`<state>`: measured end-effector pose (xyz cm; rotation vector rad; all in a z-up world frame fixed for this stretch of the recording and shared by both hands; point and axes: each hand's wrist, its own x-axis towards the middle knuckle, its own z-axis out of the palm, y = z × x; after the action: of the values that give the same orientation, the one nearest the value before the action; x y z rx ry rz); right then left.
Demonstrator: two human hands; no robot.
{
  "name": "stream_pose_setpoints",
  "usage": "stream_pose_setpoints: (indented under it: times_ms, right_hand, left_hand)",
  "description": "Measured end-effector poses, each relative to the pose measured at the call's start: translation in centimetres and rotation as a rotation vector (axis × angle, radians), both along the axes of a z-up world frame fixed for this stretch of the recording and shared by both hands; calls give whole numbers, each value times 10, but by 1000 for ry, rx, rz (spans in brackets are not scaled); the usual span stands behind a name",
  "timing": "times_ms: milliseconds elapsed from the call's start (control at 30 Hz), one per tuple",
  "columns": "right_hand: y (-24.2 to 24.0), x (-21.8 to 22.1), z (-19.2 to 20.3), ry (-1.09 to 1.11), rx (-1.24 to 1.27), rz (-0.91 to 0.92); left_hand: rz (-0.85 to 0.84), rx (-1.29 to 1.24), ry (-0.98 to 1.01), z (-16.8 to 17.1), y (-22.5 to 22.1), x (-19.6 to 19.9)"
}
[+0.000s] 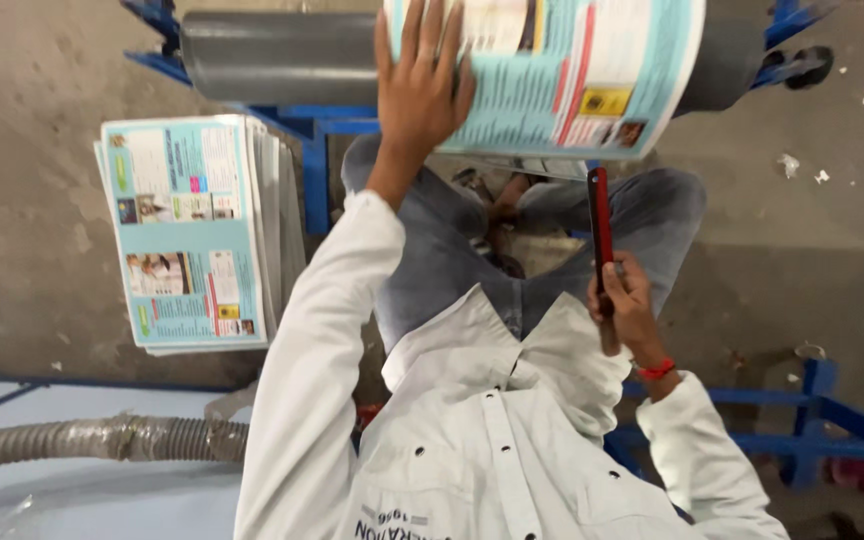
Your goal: The person applies adhesive using a stick to the edge of a paper roll and folds back sheets from the roll.
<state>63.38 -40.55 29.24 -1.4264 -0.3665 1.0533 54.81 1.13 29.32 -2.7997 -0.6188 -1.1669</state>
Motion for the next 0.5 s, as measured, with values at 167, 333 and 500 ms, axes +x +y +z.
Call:
stream_pose_setpoints:
  times_ms: [167, 333, 500]
  right_hand:
    - [19, -3, -5, 91, 130, -44]
    - [44, 20, 7, 73, 151, -175]
    - [94, 35, 16, 145, 247, -309]
  left_hand:
    - [40, 84, 32, -27, -53, -42]
    - [108, -428, 253, -15, -99, -68]
    - [-16, -166, 10, 24, -28, -10]
